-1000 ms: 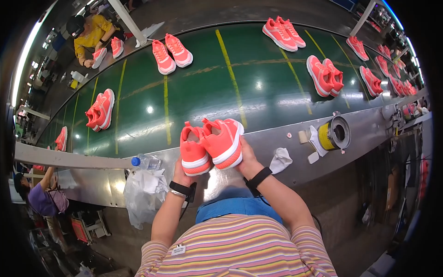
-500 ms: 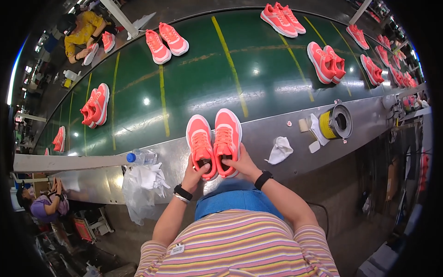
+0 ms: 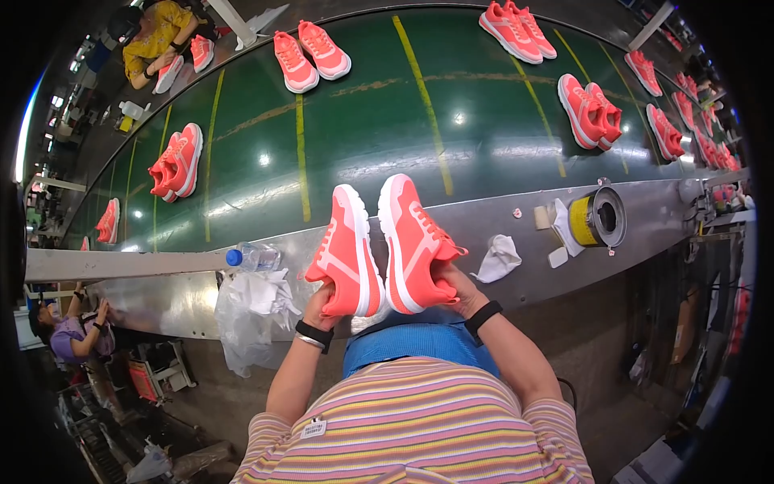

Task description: Inspecting and cleaning finished shoes on an assembly line.

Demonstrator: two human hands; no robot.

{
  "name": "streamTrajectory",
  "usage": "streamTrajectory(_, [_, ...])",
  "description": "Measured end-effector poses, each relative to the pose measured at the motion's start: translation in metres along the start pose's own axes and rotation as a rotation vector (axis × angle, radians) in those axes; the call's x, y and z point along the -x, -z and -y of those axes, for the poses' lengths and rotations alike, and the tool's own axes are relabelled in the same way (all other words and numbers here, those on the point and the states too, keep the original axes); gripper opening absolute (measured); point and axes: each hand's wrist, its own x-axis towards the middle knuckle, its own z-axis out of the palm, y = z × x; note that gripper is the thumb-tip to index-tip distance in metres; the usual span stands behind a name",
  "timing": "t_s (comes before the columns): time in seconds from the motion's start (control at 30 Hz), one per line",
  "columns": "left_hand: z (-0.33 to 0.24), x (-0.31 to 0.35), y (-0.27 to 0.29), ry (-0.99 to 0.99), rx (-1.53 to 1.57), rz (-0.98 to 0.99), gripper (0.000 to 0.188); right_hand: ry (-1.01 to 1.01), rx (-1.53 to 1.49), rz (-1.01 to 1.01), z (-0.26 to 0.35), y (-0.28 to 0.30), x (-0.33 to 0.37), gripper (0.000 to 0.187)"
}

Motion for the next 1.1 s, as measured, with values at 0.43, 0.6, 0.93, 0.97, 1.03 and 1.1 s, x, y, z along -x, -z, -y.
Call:
streamTrajectory(0.43, [0.002, 0.000, 0.005, -0.069, -0.037, 0.021, 0.031, -0.042, -0.079, 0.010, 0.001, -0.007, 0.006, 0.042])
streamTrajectory(0.6, [-0.004, 0.003, 0.003, -0.089, -0.111, 0.027, 0.036, -0.026, -0.163, 0.022, -0.003, 0.001, 0.004, 0.041])
streamTrajectory(0.93, [-0.001, 0.002, 0.006, -0.134, -0.074, -0.065, 0.035, -0.067, -0.254, 0.037, -0.008, 0.012, -0.002, 0.037])
streamTrajectory(0.97, [-0.001, 0.002, 0.005, -0.139, -0.076, -0.083, 0.034, -0.086, -0.314, 0.065, -0.010, 0.018, -0.004, 0.037])
streamTrajectory(1.03, [-0.003, 0.002, 0.006, -0.136, -0.093, -0.052, 0.038, -0.067, -0.313, 0.078, -0.011, 0.022, -0.004, 0.036])
streamTrajectory(1.1, [-0.004, 0.000, 0.016, -0.134, -0.110, -0.024, 0.042, -0.050, -0.313, 0.090, -0.012, 0.023, -0.003, 0.035])
